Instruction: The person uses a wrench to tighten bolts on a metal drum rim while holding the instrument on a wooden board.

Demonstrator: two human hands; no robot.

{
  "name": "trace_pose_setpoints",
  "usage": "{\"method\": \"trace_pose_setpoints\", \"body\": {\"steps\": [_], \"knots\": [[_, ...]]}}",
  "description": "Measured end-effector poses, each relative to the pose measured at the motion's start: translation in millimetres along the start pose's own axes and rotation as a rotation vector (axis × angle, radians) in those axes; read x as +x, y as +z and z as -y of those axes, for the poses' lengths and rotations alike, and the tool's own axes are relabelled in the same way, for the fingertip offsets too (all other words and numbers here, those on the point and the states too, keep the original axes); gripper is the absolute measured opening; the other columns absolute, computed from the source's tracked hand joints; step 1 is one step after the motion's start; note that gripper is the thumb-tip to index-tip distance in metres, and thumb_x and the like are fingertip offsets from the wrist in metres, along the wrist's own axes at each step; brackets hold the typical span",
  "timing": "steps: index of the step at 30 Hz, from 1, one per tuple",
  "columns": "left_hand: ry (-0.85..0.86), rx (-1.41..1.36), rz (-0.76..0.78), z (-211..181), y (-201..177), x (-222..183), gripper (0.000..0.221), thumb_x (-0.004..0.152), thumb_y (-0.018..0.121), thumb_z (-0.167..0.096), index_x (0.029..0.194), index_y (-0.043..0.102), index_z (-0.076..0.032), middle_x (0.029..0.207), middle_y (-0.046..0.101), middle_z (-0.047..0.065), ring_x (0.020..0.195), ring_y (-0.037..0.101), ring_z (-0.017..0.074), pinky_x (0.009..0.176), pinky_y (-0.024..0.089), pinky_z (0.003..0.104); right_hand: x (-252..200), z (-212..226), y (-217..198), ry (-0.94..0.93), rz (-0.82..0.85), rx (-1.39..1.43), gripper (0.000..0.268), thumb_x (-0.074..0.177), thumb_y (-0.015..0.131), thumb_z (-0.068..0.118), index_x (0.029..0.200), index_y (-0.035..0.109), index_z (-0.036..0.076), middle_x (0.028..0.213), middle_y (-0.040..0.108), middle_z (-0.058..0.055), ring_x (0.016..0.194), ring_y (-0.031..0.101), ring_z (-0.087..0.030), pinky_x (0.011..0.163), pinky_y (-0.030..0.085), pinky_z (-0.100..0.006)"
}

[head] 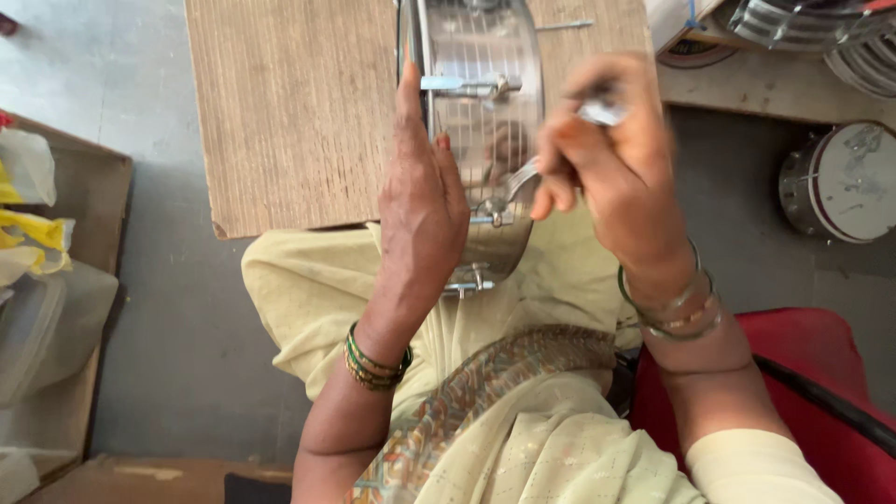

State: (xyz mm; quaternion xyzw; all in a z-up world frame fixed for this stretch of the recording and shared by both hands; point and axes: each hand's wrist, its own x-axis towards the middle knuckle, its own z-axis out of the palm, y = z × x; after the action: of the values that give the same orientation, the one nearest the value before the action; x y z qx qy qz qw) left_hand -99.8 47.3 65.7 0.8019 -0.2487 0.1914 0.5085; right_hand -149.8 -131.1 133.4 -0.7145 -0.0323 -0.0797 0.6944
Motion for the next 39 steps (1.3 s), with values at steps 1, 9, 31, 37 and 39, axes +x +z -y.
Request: {"method": "trace_pose_setpoints", "body": {"steps": [1, 9, 31, 37, 39], "knots": [[-0.009, -0.004, 0.008, -0.4, -0.4, -1.2, 0.058, 0.118, 0.042, -0.005, 0.167, 0.01, -0.009, 0.15, 0.05, 0.025, 0.105, 0.071, 0.0337, 0.085, 0.059, 0.037, -15.8, -3.7, 2.6, -0.128, -0.032, -0.027, 0.016, 0.116, 0.05, 0.008, 0.126, 0.038, 0.005, 0.085, 0.06, -0.009, 0.057, 0.055, -0.01, 0.053, 0.057, -0.025], [-0.476, -0.06, 0.212, -3.6, 0.3, 16.0, 0.057, 0.113, 0.043, -0.008, 0.164, 0.017, -0.009, 0.135, 0.07, 0.017, 0.074, 0.069, 0.035, 0.07, 0.055, 0.042, -59.4, -62.8, 8.5, -0.78, 0.086, -0.442, 0.027, 0.1, 0.053, -0.011, 0.116, 0.04, 0.007, 0.1, 0.06, -0.018, 0.062, 0.057, -0.018, 0.059, 0.059, -0.036], [-0.164, -0.1, 0.051, -4.1, -1.9, 6.5, 0.053, 0.121, 0.041, -0.004, 0.164, 0.012, -0.011, 0.147, 0.058, 0.02, 0.076, 0.066, 0.0182, 0.067, 0.055, 0.033, -69.3, -78.8, 0.5, -0.841, 0.21, -0.406, 0.046, 0.088, 0.06, -0.02, 0.119, 0.039, 0.005, 0.101, 0.057, -0.018, 0.066, 0.061, -0.025, 0.065, 0.064, -0.042], [-0.164, -0.106, 0.033, -3.3, 0.7, 4.0, 0.057, 0.119, 0.04, -0.002, 0.166, 0.01, -0.013, 0.15, 0.055, 0.021, 0.091, 0.072, 0.0221, 0.076, 0.058, 0.034, -67.0, -62.4, 9.5, -0.744, 0.156, -0.525, 0.029, 0.094, 0.054, -0.015, 0.113, 0.043, 0.004, 0.099, 0.062, -0.017, 0.065, 0.064, -0.021, 0.055, 0.054, -0.035], [-0.202, -0.105, 0.054, -0.6, -1.4, 4.9, 0.059, 0.117, 0.041, -0.002, 0.167, 0.011, -0.011, 0.15, 0.057, 0.023, 0.076, 0.07, 0.0216, 0.069, 0.056, 0.036, -61.7, -50.8, 13.9, -0.492, 0.07, -0.394, 0.019, 0.105, 0.052, -0.006, 0.115, 0.046, 0.008, 0.094, 0.063, -0.011, 0.062, 0.065, -0.015, 0.053, 0.055, -0.028]]}}
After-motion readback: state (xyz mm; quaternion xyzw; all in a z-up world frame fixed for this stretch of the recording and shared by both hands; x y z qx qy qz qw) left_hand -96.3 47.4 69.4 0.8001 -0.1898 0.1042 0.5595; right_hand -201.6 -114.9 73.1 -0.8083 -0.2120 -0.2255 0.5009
